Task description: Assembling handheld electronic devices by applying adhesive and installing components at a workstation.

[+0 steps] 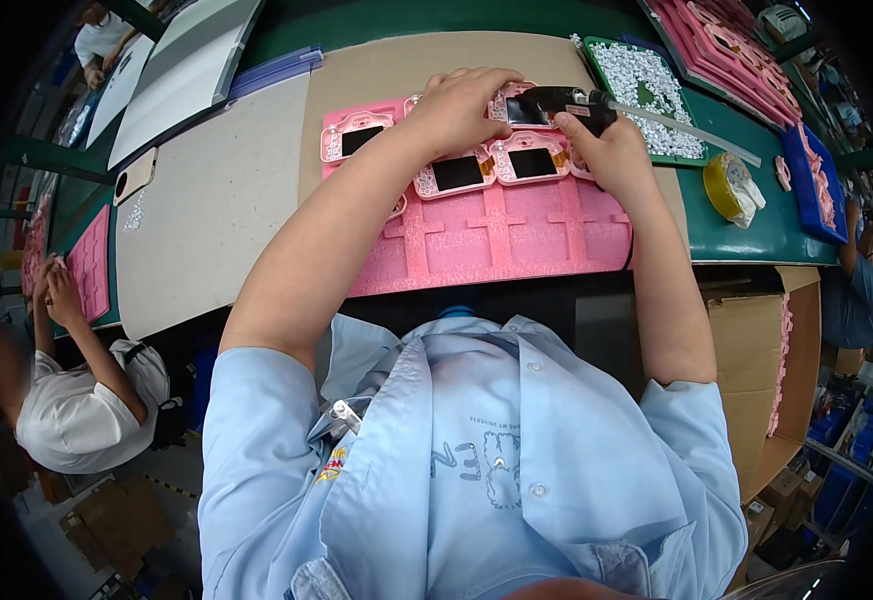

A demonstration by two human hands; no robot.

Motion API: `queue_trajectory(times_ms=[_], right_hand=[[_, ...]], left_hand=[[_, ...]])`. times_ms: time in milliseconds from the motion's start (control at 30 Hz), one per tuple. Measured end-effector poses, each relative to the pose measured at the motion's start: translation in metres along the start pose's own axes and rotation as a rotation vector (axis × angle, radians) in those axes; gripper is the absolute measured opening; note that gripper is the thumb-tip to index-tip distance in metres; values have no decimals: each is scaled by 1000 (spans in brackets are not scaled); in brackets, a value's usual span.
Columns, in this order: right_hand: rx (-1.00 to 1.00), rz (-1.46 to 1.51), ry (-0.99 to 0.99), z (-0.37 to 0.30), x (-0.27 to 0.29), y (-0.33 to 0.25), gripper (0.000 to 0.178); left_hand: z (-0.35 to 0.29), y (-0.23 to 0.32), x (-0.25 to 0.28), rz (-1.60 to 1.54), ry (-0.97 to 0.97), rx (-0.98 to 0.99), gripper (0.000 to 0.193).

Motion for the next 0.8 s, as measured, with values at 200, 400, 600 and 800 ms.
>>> queue_trajectory(times_ms=[200, 400, 600, 800], right_hand=[[30, -7, 1, -4, 6, -3, 38], [-42, -74, -80, -15, 25, 2, 39], [-13, -229, -100, -20, 29, -13, 37], [42, -440, -118, -24, 25, -25, 39]], left_hand=[[-1, 1, 0, 14, 22, -21, 60], [-2, 0, 1, 45, 43, -41, 55], [-1, 5, 1, 79, 56, -82, 54], [-1, 3, -1, 61, 63, -70, 53]])
Point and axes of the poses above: each hand's wrist, its own z-axis towards the middle knuckle, its own x-axis out of the back of the hand, y = z × x, the point moved 10 cm from there along z, towards the middle knuckle, and after that the axes turned 12 degrees about y, right-handed, at the moved point
